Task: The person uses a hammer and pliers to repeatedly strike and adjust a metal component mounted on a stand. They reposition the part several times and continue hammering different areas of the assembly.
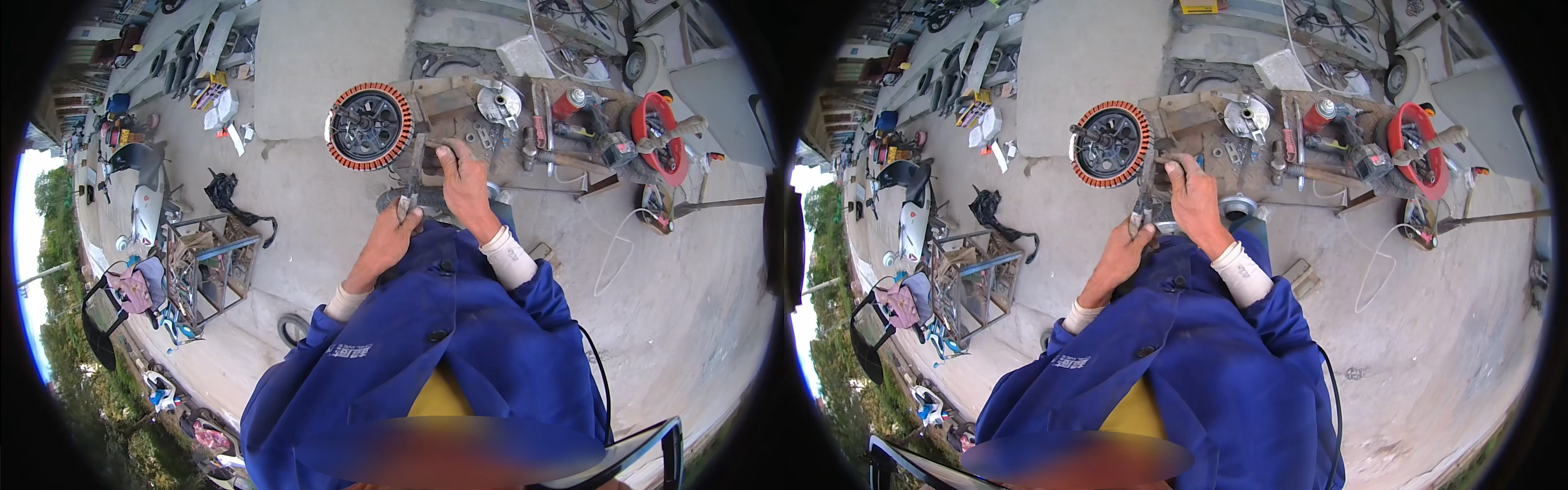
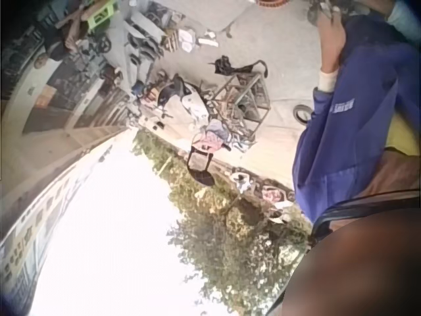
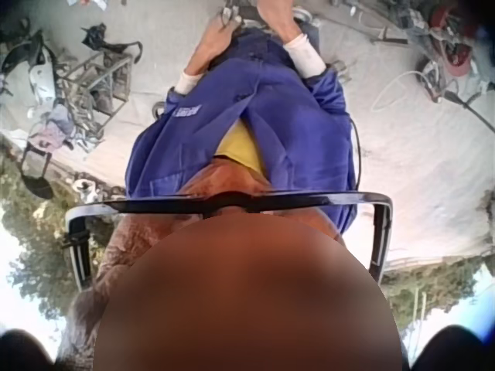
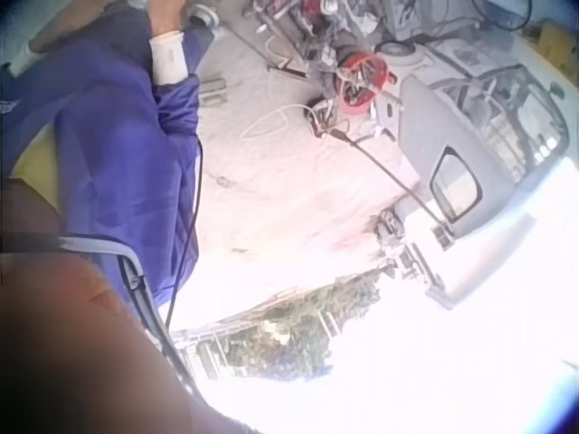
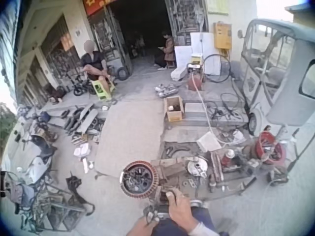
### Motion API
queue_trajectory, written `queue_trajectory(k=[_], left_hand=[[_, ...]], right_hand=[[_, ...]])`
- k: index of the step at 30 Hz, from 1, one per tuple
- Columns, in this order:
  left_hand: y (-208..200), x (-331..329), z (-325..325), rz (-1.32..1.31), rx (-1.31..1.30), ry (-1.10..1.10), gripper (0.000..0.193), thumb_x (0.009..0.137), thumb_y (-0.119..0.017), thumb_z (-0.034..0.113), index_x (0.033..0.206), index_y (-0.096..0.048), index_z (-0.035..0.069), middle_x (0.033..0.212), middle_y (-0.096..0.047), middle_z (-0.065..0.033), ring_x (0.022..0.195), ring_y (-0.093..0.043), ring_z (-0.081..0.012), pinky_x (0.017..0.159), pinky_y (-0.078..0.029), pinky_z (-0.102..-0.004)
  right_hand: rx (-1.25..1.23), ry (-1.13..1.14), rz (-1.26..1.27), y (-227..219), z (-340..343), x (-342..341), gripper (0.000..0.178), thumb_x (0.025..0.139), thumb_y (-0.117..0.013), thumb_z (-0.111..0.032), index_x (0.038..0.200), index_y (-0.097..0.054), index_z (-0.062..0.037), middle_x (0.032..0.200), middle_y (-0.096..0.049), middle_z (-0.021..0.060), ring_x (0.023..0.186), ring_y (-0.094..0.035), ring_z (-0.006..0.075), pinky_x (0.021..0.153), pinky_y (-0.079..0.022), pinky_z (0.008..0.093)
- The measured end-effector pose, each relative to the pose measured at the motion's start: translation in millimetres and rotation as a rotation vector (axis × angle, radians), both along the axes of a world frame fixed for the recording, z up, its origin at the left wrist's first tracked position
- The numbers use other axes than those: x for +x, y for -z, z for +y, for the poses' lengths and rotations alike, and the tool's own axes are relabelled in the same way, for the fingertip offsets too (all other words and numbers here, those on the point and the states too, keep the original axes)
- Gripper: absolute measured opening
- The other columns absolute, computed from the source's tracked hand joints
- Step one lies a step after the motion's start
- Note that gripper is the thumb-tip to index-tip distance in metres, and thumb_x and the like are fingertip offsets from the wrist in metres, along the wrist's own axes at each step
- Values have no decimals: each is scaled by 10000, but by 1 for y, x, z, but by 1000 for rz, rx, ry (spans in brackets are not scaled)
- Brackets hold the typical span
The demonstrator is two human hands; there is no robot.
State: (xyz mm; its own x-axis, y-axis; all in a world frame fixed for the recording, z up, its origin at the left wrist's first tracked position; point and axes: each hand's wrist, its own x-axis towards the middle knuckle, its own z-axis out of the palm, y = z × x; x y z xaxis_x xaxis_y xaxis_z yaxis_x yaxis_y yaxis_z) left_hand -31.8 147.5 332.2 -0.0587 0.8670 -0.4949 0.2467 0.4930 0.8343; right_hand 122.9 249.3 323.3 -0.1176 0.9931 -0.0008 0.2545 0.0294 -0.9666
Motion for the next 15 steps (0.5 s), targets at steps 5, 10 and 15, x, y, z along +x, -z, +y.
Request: queue_trajectory(k=[5,10,15], left_hand=[[-4,-2,12,98,-35,-3,207,1074,-545,175,1053,-582,-28,826,-627,-60,695,-594,-148,664,-505,-326],[14,-10,18,-133,-126,-237,235,1073,-542,153,1175,-621,-44,815,-596,-40,645,-562,-129,596,-483,-301],[28,-31,29,-36,-182,-273,266,1073,-542,144,1230,-634,-50,818,-585,-26,641,-562,-120,586,-484,-281]], right_hand=[[-58,-90,72,21,17,1,279,1070,-602,-249,1201,-660,-10,915,-718,238,838,-713,416,751,-539,442],[-168,-145,67,29,30,22,423,1030,-662,-293,1316,-612,16,1019,-747,251,948,-732,401,844,-553,435],[41,89,-456,87,34,100,511,942,-718,-147,1404,-554,-4,1320,-621,274,1223,-595,478,1032,-489,505]])
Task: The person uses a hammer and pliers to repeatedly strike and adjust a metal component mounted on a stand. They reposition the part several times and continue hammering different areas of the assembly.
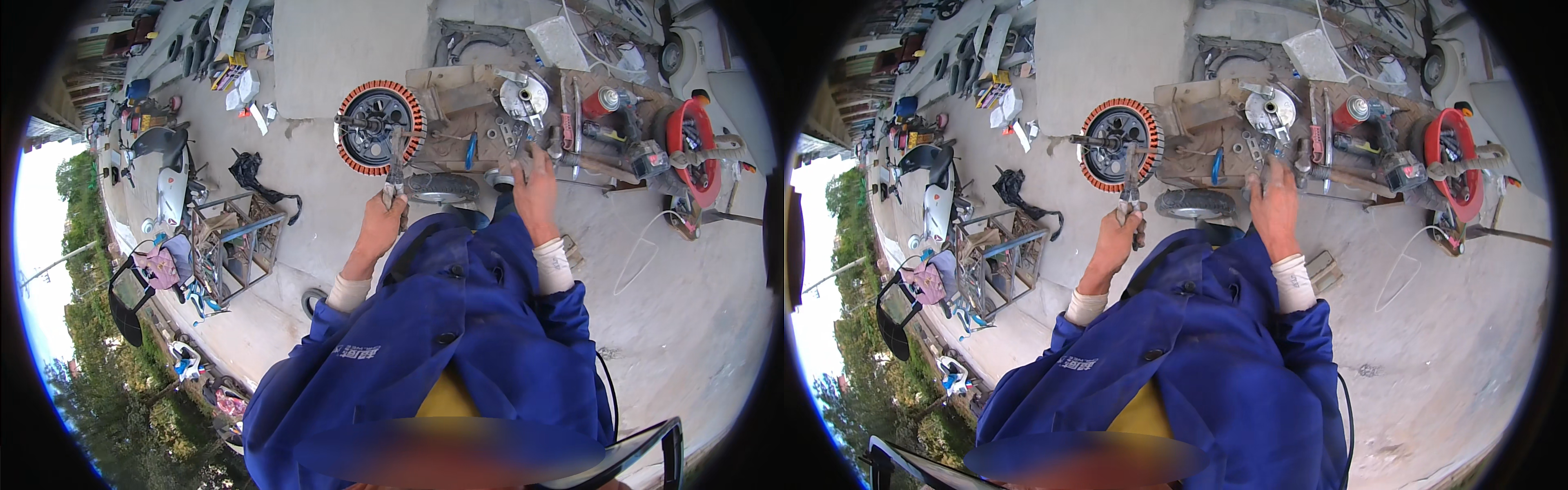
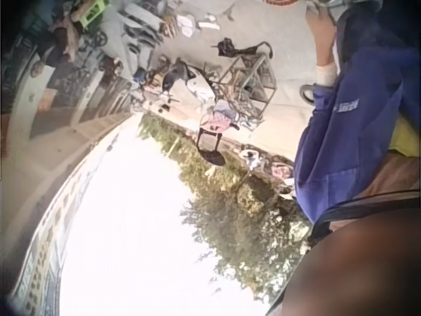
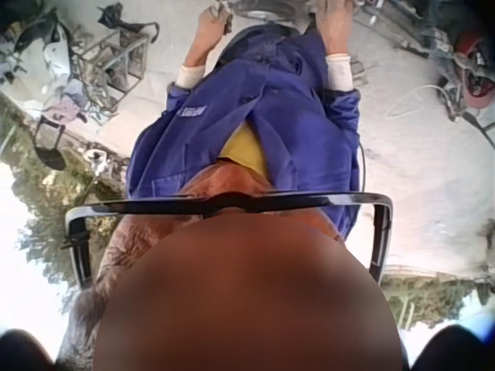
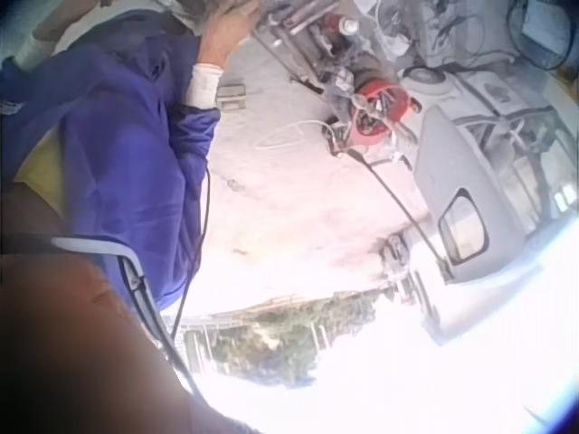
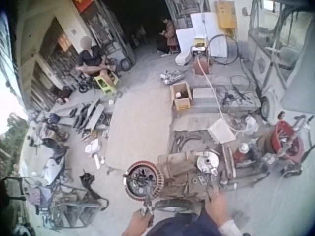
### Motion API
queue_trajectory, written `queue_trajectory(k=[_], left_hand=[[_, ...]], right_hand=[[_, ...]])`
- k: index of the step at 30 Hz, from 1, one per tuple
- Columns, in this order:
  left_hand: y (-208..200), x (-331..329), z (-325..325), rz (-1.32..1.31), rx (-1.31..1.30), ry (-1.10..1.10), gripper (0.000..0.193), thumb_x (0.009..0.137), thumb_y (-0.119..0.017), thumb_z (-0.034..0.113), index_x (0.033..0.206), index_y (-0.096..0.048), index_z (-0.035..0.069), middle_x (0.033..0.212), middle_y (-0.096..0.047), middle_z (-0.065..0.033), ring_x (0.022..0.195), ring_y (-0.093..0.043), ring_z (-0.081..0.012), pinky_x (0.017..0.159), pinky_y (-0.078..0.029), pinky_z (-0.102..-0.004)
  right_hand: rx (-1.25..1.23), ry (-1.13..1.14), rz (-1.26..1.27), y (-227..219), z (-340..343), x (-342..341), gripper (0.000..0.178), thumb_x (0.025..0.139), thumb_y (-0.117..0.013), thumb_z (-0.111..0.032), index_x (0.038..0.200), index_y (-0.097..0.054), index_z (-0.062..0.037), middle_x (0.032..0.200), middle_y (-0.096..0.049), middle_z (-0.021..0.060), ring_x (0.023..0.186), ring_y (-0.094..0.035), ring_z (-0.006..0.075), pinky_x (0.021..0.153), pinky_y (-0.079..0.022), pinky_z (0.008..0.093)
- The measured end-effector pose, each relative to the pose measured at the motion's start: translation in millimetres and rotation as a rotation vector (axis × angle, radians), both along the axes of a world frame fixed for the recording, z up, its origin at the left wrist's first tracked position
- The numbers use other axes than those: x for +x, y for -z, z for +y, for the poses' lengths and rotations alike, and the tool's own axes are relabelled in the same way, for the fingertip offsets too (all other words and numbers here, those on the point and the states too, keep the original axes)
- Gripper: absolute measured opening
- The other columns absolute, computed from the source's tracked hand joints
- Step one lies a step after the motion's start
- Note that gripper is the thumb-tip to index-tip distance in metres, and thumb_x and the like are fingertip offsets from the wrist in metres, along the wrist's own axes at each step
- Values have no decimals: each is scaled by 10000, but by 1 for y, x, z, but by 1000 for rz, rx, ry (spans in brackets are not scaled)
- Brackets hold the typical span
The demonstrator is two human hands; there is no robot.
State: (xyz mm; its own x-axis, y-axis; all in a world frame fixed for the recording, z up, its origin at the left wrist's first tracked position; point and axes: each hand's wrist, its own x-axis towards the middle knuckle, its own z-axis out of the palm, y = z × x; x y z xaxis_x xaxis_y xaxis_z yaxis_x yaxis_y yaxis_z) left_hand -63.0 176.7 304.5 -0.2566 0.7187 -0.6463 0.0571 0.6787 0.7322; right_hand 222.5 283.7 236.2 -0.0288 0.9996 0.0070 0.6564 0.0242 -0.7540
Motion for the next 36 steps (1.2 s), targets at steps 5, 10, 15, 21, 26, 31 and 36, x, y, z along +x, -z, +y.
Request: queue_trajectory(k=[5,10,15,21,26,31,36], left_hand=[[1,-20,12,-8,-63,-31,255,1072,-551,157,1212,-651,-31,822,-601,-26,631,-571,-119,579,-493,-280],[-4,-27,20,43,-83,-78,237,1054,-594,200,1147,-680,-1,768,-602,-18,596,-563,-118,540,-460,-288],[-9,-35,23,72,-99,-74,231,1053,-601,224,1122,-679,17,761,-609,-25,593,-570,-123,532,-454,-288],[-13,-36,29,64,-104,-16,241,1053,-603,238,1098,-670,11,756,-608,-26,587,-567,-126,530,-450,-287],[-10,-38,28,43,-106,-36,261,1057,-593,248,1114,-672,6,756,-607,-28,593,-568,-128,541,-454,-291],[-8,-39,26,49,-104,-46,285,1061,-585,251,1137,-674,-8,761,-609,-31,602,-574,-134,553,-462,-295],[-5,-42,23,46,-108,-21,326,1072,-573,269,1214,-659,-11,804,-625,-23,655,-602,-134,592,-496,-291]], right_hand=[[64,26,-424,55,0,76,683,869,-717,-73,1511,-484,-70,1498,-508,175,1403,-465,387,1154,-386,520],[-53,0,-587,101,-2,104,727,862,-704,-77,1546,-461,-96,1524,-481,147,1423,-439,387,1193,-341,535],[-46,-8,-667,126,4,114,657,901,-630,-101,1541,-488,-138,1517,-503,126,1376,-478,361,1144,-379,541],[34,7,-830,123,22,119,569,947,-566,-111,1510,-524,-175,1465,-552,71,1359,-502,315,1026,-436,510],[16,-32,-905,137,43,130,456,968,-564,-133,1421,-574,-188,1422,-581,56,1336,-525,295,1046,-432,525],[-26,-141,-952,148,59,145,349,978,-568,-161,1325,-596,-177,1245,-637,98,1190,-608,302,1046,-451,517],[-8,-297,-853,139,66,157,359,964,-632,-207,1318,-591,-164,1158,-652,133,1064,-673,366,952,-527,487]])
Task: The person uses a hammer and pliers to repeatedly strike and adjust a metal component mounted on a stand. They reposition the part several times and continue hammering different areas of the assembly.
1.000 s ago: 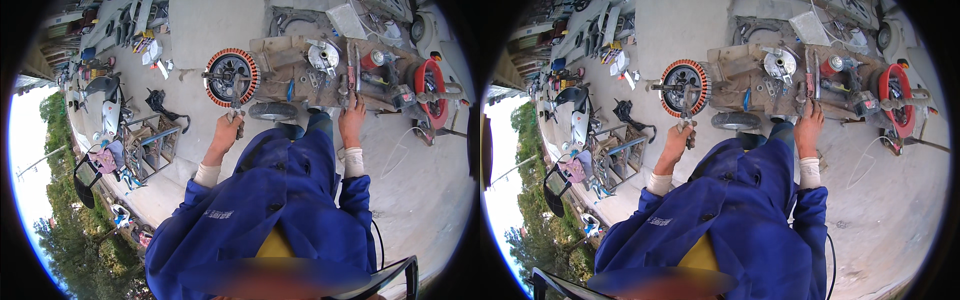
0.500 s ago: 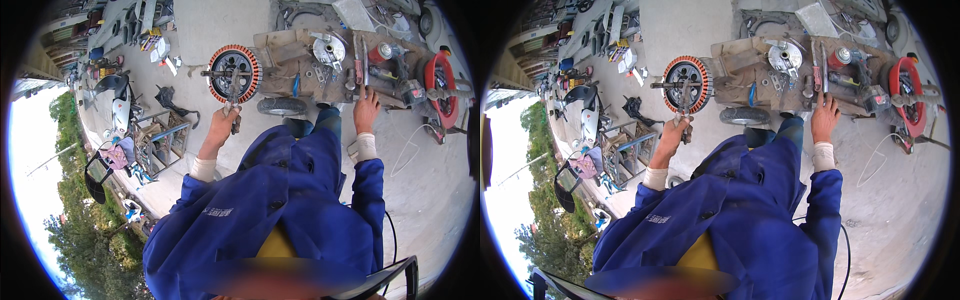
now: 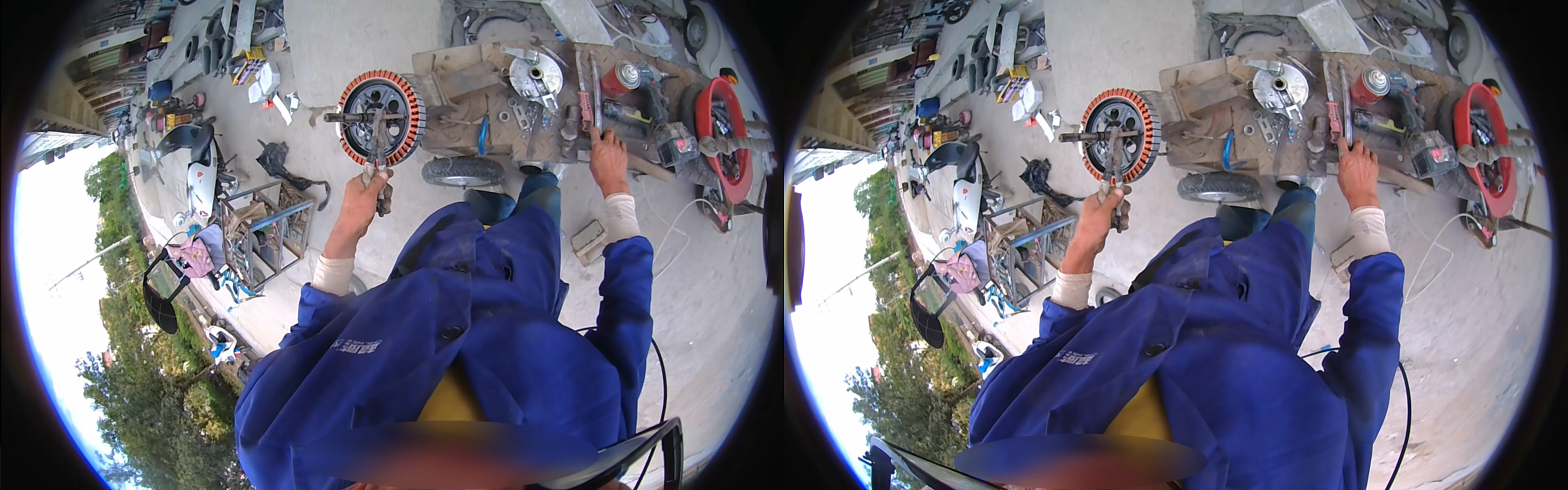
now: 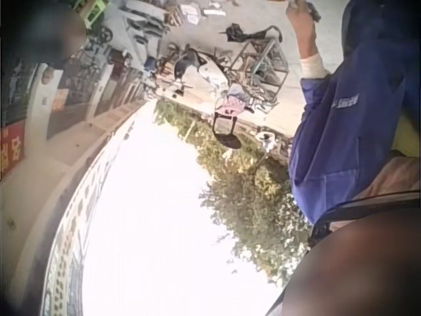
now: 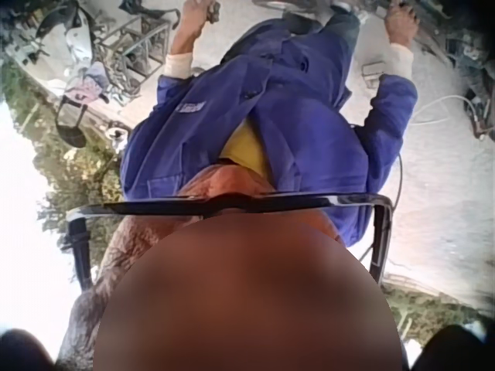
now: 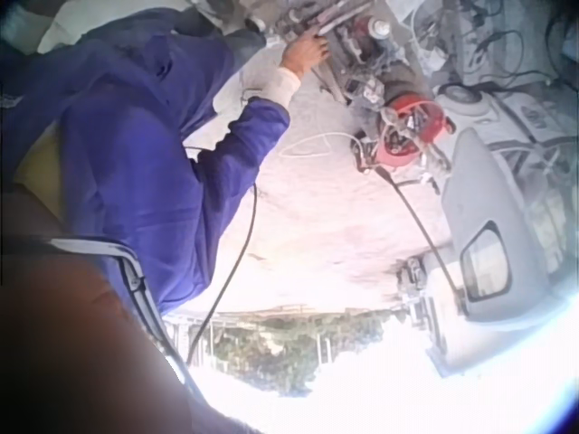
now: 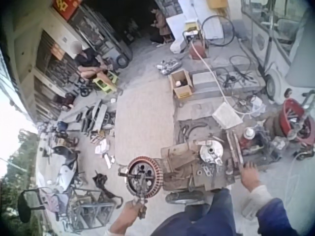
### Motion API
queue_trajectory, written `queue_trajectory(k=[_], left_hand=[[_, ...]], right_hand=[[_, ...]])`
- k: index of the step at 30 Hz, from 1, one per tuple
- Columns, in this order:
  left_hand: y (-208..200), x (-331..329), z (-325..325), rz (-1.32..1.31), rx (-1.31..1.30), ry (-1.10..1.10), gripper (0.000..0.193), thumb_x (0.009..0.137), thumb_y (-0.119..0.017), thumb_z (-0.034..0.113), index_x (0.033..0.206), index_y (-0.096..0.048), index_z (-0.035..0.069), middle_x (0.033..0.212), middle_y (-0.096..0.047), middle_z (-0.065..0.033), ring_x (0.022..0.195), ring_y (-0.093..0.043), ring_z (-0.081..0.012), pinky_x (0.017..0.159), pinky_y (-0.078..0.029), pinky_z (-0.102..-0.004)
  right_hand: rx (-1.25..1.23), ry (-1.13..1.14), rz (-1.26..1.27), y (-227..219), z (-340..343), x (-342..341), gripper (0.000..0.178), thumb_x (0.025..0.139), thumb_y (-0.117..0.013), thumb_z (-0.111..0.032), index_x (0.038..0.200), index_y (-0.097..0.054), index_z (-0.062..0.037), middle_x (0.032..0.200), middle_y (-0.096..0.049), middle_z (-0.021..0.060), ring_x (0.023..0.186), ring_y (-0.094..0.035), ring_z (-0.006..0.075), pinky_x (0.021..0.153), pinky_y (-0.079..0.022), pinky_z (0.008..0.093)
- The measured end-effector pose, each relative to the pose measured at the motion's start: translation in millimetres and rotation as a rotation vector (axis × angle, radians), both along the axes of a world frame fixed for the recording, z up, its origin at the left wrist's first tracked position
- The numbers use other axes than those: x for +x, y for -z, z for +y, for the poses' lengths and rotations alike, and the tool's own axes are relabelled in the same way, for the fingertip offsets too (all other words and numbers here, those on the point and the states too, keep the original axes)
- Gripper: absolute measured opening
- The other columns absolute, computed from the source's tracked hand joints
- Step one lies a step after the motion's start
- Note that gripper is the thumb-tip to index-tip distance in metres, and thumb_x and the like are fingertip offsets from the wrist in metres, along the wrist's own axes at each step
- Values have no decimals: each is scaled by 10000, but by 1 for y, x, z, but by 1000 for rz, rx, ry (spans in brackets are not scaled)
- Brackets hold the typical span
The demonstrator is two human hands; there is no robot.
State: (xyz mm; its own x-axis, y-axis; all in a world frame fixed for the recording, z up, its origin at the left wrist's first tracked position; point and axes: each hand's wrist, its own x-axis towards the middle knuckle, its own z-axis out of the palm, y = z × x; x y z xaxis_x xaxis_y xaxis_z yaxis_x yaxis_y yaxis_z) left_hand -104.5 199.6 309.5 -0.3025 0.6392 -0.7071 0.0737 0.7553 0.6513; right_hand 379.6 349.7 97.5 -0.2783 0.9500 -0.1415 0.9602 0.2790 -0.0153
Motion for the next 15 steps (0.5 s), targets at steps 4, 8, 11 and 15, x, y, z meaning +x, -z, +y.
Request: queue_trajectory(k=[4,8,11,15], left_hand=[[-2,2,3,5,-5,-8,326,1070,-571,270,1211,-660,-10,806,-626,-22,655,-602,-136,599,-499,-292],[-7,4,4,-11,7,-41,326,1065,-583,269,1188,-669,-20,785,-617,-27,624,-586,-137,574,-485,-292],[-4,3,4,-24,20,-50,326,1066,-588,270,1176,-674,-25,772,-610,-29,612,-578,-138,560,-477,-294],[-4,3,4,-25,10,-46,322,1069,-586,265,1179,-675,-25,777,-612,-33,614,-577,-139,560,-478,-296]], right_hand=[[-175,-29,58,-44,0,-13,404,958,-684,-254,1328,-591,-121,1111,-695,179,963,-726,411,841,-571,505],[-216,128,245,-75,-17,-33,441,973,-688,-302,1315,-594,-40,1034,-733,231,936,-748,393,800,-581,515],[-267,342,599,-73,-44,-31,427,1010,-662,-354,1218,-629,17,826,-710,188,741,-728,294,654,-548,441],[-508,625,1157,-114,-72,-65,318,1008,-693,-289,1097,-642,12,666,-586,43,545,-546,133,521,-426,323]])
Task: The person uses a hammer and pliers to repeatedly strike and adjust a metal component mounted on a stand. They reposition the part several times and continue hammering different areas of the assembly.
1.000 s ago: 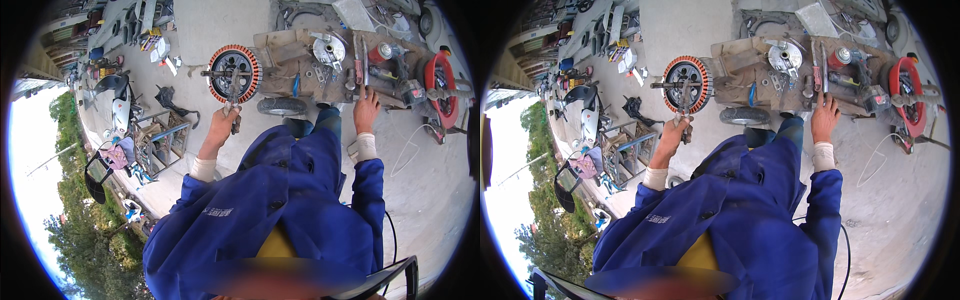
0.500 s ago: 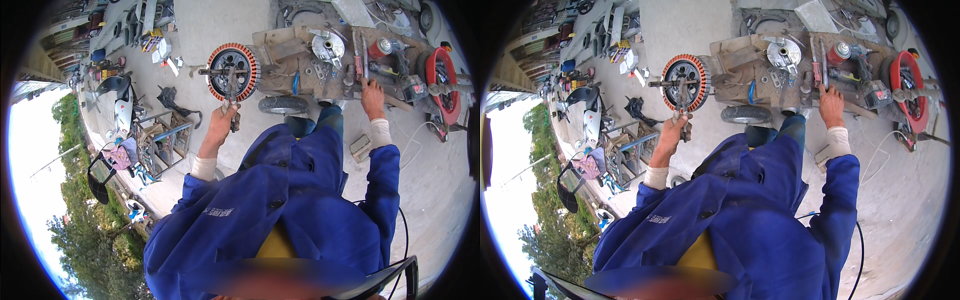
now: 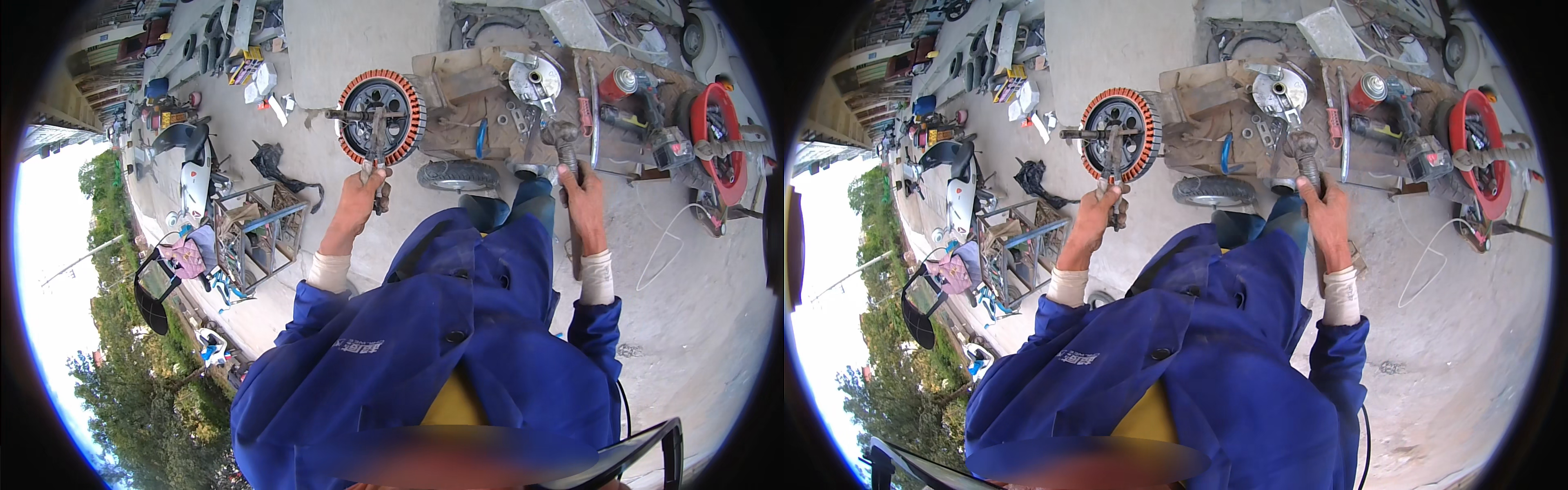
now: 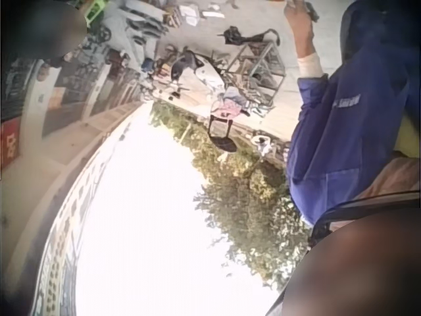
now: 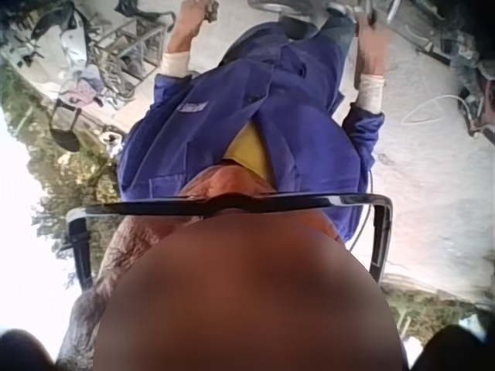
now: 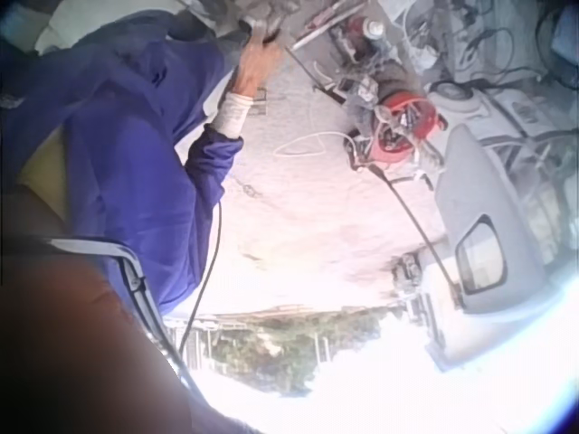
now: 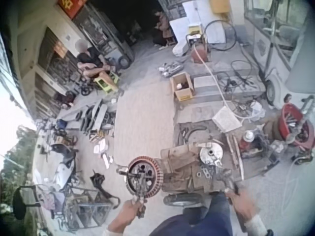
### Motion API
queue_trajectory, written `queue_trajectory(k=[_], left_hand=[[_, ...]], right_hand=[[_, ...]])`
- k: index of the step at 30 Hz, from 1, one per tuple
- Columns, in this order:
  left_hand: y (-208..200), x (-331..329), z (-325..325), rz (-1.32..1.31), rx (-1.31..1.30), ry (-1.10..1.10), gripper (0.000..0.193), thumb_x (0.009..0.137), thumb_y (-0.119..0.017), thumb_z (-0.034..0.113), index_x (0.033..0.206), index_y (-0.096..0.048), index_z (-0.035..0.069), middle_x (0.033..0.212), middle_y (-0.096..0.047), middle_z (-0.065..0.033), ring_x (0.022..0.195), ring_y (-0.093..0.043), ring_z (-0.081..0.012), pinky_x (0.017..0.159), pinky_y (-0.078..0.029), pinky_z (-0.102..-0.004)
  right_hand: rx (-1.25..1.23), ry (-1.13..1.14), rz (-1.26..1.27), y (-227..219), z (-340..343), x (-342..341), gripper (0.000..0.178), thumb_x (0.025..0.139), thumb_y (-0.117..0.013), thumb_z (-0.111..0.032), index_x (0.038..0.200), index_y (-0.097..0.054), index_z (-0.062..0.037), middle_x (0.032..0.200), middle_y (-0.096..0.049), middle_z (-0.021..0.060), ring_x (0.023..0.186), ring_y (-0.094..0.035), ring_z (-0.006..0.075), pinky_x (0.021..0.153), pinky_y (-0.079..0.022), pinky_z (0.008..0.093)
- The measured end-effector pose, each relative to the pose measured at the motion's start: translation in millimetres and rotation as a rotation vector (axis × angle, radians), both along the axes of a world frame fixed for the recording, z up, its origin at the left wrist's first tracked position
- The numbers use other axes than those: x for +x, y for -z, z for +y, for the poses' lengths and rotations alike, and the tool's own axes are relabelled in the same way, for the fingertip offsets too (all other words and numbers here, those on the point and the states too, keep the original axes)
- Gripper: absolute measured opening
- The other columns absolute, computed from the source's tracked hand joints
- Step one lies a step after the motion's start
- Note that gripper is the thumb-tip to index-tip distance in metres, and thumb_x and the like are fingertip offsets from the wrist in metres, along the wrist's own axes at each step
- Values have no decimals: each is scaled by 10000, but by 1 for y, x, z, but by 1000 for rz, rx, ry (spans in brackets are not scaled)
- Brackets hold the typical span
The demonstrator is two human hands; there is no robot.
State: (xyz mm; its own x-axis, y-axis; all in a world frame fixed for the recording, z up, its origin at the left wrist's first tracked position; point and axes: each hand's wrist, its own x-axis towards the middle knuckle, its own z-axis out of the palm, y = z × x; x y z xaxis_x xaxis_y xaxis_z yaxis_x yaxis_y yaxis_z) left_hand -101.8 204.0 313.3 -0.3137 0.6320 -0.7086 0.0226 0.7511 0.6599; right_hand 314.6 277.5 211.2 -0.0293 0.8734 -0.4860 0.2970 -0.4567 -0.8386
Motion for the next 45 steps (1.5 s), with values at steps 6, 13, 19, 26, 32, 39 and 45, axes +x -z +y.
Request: queue_trajectory(k=[6,13,19,26,32,39,45], left_hand=[[-1,-4,-3,-33,-2,4,326,1065,-587,281,1195,-667,-8,817,-627,-28,669,-585,-131,609,-501,-282],[-2,2,2,-31,16,-22,306,1067,-585,268,1173,-652,-12,787,-608,-34,625,-580,-141,564,-477,-299],[-5,3,0,-49,12,-12,323,1065,-581,311,1170,-671,19,821,-629,-24,644,-586,-133,600,-512,-291],[-4,3,1,-59,-13,-21,306,1065,-581,314,1163,-669,37,825,-629,-21,646,-594,-130,600,-517,-292],[-4,4,1,-66,-24,-30,310,1066,-581,324,1164,-676,45,827,-634,-19,652,-602,-129,600,-523,-293],[-6,6,1,-121,-19,-47,322,1070,-570,329,1181,-672,45,841,-636,-22,660,-608,-136,605,-528,-294],[-4,6,1,-135,-15,-46,333,1082,-543,328,1192,-669,41,840,-630,-29,680,-611,-143,623,-530,-301]], right_hand=[[100,321,705,-99,6,-66,298,1029,-704,-227,1176,-603,11,794,-618,28,604,-556,111,538,-450,266],[-32,269,783,-95,-15,-153,288,1075,-620,-305,1171,-551,-43,670,-521,12,478,-525,125,428,-454,291],[-119,87,694,-83,-20,-192,253,1063,-642,-276,1112,-538,-51,682,-532,4,481,-515,107,418,-443,281],[-87,0,603,-72,-20,-202,257,1061,-633,-273,1106,-534,-40,682,-534,15,464,-520,126,413,-444,298],[-94,-23,581,-72,-17,-205,257,1058,-632,-263,1098,-531,-30,674,-535,17,459,-521,131,411,-442,304],[-97,-22,584,-78,-15,-205,247,1057,-628,-252,1084,-531,-26,664,-529,15,459,-515,123,406,-433,308],[4,-21,537,-73,-14,-205,244,1057,-629,-248,1074,-534,-24,666,-527,4,463,-511,115,413,-432,301]])
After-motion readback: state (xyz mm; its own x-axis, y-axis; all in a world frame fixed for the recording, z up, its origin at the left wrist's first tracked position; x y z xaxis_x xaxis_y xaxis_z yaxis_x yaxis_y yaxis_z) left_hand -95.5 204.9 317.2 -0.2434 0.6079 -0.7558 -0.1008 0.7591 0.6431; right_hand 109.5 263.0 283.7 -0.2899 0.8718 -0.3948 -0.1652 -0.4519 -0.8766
